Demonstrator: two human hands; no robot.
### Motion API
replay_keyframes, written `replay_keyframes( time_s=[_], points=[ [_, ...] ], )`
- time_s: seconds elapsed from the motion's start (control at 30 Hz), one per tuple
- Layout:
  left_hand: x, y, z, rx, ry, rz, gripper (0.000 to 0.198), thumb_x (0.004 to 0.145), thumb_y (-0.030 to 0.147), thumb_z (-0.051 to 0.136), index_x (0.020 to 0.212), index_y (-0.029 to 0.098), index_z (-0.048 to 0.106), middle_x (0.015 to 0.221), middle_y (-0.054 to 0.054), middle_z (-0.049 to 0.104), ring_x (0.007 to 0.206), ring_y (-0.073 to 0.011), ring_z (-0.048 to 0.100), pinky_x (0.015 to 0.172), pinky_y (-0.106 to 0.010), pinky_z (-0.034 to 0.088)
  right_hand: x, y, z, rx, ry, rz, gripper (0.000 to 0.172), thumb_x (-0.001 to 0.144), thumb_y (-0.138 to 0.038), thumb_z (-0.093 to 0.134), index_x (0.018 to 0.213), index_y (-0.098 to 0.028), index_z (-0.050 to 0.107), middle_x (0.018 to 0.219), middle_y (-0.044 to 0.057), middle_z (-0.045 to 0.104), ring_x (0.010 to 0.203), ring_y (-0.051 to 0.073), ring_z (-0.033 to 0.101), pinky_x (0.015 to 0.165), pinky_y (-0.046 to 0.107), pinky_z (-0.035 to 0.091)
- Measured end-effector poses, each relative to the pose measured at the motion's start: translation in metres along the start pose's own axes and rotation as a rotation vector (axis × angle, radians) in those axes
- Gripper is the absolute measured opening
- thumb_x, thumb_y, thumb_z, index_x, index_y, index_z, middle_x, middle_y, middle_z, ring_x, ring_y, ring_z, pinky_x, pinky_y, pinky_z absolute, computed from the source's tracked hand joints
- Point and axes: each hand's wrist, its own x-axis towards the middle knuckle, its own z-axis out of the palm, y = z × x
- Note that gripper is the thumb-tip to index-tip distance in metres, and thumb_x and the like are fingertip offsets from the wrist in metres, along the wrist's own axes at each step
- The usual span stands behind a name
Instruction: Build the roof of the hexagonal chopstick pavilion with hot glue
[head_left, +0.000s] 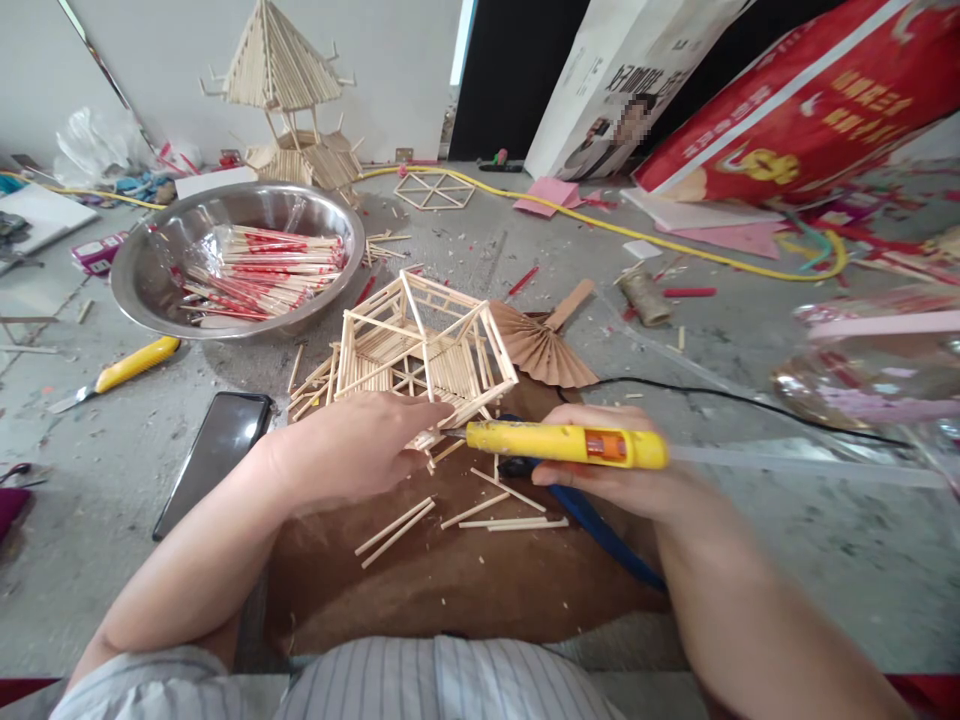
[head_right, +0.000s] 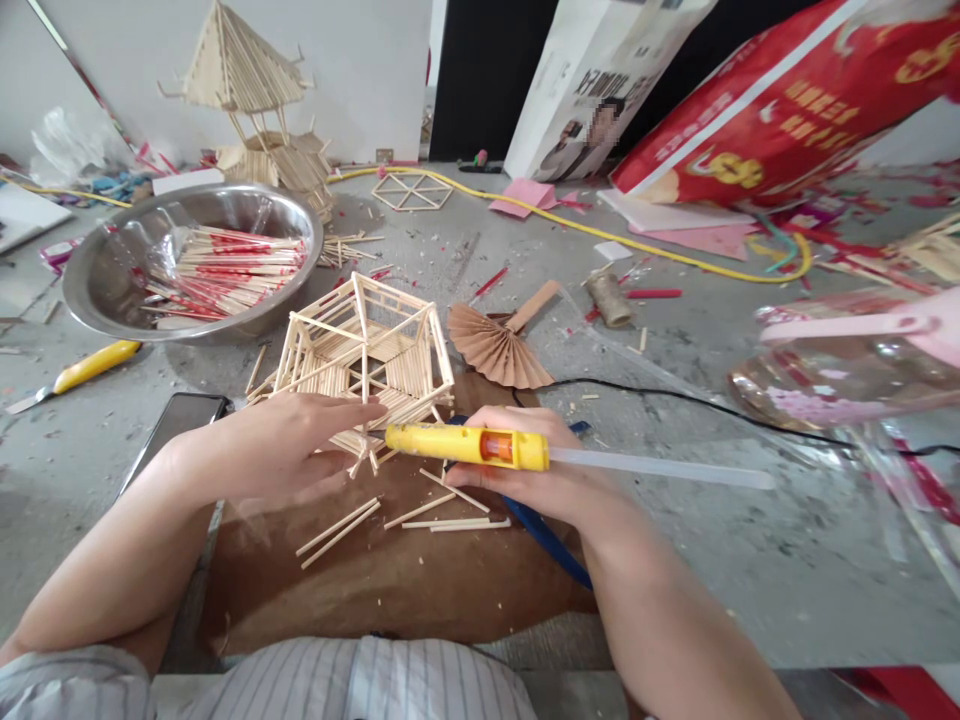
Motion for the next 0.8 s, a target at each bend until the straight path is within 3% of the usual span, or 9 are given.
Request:
replay_keyframes(
  time_s=[0.37,0.8],
  points=[
    [0.000,0.000,0.000,0.004,0.002,0.013,0.046,0.082,0.024,0.043,0.128,0.022,0.036,0.115,-0.005,0.059,0.101,-0.0206,0.056,0.082,-0.030,0.042,-0.001,-0.004,0.006,-0.018,-0.038,-0.010,0.027,0.067,-0.049,0.065,0.069,-0.023,0.057,0.056,-0.003,0.056,0.048,0.014,0.053,0.045,0.026,0.038],
    [0.000,-0.001,0.000,-0.008,-0.003,0.009,0.048,0.082,0.023,0.043,0.130,0.021,0.034,0.121,-0.005,0.056,0.105,-0.0209,0.055,0.086,-0.032,0.041,-0.002,0.009,0.000,-0.016,-0.008,0.017,0.027,0.066,-0.050,0.064,0.067,-0.024,0.055,0.054,-0.004,0.055,0.045,0.012,0.050,0.043,0.027,0.037]
  ],
)
